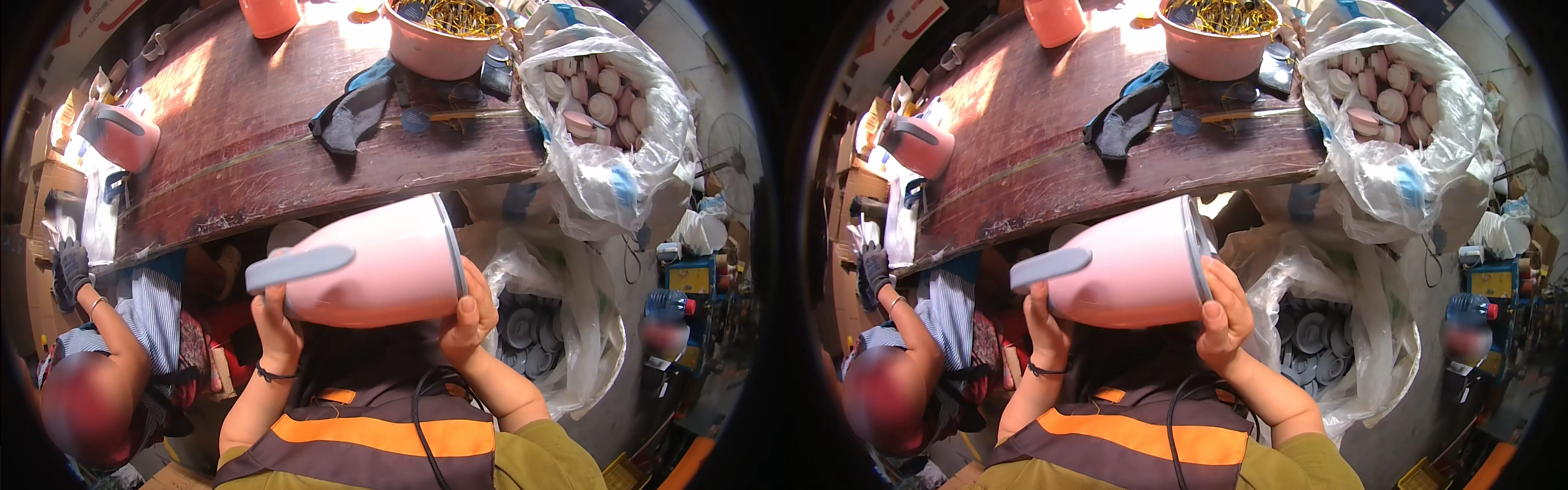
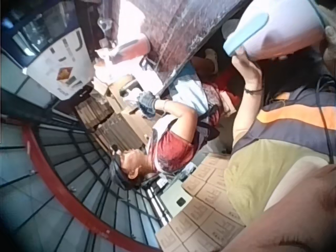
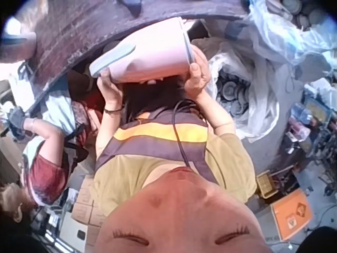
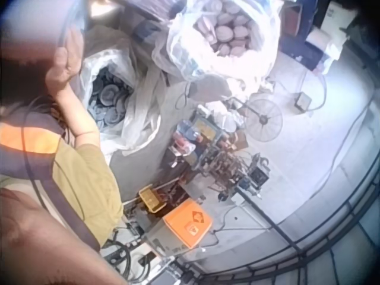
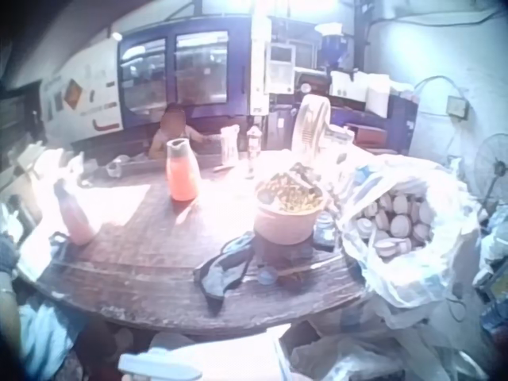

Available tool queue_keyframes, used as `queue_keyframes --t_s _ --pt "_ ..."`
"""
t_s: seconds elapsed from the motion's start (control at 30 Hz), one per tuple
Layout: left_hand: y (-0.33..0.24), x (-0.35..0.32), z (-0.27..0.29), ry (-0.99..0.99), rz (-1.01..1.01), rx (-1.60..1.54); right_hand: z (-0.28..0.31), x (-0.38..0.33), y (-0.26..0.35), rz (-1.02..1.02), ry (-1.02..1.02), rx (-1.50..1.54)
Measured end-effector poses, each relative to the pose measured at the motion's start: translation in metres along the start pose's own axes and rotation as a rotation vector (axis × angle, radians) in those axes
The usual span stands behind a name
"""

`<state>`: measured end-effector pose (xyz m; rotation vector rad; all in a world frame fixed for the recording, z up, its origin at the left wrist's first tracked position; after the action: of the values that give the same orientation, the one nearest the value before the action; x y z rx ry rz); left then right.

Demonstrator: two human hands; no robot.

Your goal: The person assembles pink pitchers by attaching gray lids and securing them with rubber bands. They repeatedly pick up pitchers, place lids, and fasten bands, then set the finished units aside on the table.

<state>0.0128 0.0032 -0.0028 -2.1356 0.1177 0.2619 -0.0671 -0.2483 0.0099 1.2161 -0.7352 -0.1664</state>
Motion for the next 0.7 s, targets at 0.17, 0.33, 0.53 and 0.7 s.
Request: queue_keyframes --t_s 0.17,0.33,0.53,0.7 --pt "-0.029 0.001 -0.014 0.158 -0.519 0.399 -0.017 0.006 -0.004 -0.247 -0.128 0.34" --pt "-0.011 0.0 -0.004 0.121 -0.313 0.15 -0.021 0.009 0.01 -0.154 -0.082 0.314" --pt "-0.013 0.003 0.002 0.073 -0.285 0.111 -0.021 0.015 0.013 -0.114 0.001 0.299" --pt "-0.064 0.005 -0.025 0.328 -0.797 0.519 -0.023 0.03 -0.01 -0.651 -0.089 0.664"
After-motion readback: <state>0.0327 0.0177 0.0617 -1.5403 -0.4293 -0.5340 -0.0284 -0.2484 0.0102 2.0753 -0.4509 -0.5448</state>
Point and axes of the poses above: each hand's wrist, its own x-axis towards the middle knuckle, its own z-axis out of the back of the hand, y = z × x, the point moved 3 cm from there along x, towards the middle knuckle, and after that the axes turned 12 degrees about -x, right-handed, at the moved point
